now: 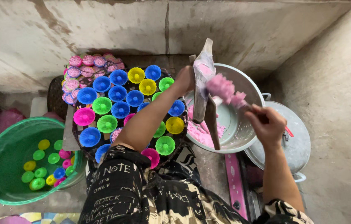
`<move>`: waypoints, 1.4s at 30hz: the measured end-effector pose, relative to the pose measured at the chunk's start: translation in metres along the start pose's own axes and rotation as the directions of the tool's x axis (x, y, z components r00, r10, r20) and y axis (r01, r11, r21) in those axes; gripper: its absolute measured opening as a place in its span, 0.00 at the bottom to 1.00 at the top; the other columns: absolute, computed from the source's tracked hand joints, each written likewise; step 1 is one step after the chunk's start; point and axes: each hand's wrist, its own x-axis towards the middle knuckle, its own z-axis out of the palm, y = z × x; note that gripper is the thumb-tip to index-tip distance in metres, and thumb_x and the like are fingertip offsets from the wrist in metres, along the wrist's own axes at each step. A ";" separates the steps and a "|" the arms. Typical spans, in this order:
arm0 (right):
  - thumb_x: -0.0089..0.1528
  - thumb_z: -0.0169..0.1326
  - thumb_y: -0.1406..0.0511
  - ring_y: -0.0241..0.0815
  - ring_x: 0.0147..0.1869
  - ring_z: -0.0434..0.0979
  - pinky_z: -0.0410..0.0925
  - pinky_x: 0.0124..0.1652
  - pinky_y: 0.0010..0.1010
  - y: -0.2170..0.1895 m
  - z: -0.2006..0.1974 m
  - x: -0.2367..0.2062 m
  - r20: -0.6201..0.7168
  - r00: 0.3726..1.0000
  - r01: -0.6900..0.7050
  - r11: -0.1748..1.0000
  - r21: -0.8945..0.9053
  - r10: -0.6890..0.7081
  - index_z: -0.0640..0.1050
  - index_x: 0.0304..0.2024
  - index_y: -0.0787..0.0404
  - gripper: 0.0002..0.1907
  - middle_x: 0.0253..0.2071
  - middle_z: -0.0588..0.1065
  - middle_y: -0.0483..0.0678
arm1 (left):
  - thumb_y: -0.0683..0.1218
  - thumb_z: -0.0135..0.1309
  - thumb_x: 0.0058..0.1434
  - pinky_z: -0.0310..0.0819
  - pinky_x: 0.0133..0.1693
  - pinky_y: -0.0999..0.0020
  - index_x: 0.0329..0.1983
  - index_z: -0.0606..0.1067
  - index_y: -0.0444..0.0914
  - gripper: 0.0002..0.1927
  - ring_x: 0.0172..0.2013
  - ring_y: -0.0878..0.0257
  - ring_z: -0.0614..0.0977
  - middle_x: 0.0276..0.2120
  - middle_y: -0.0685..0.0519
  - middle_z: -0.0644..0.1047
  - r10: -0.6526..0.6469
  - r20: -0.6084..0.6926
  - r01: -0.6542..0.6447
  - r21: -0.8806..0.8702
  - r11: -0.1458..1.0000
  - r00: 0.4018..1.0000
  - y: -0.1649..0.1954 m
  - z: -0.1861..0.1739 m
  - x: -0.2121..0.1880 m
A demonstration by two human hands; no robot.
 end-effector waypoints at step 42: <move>0.57 0.63 0.44 0.34 0.23 0.66 0.61 0.24 0.24 -0.332 0.175 -0.045 0.720 0.681 -0.730 -0.040 0.683 -0.135 0.48 0.76 0.57 0.56 0.64 0.68 0.67 | 0.46 0.71 0.61 0.62 0.73 0.55 0.68 0.69 0.38 0.35 0.69 0.52 0.72 0.69 0.46 0.71 0.317 -0.185 -0.366 -0.422 0.829 0.930 0.004 -0.357 -0.344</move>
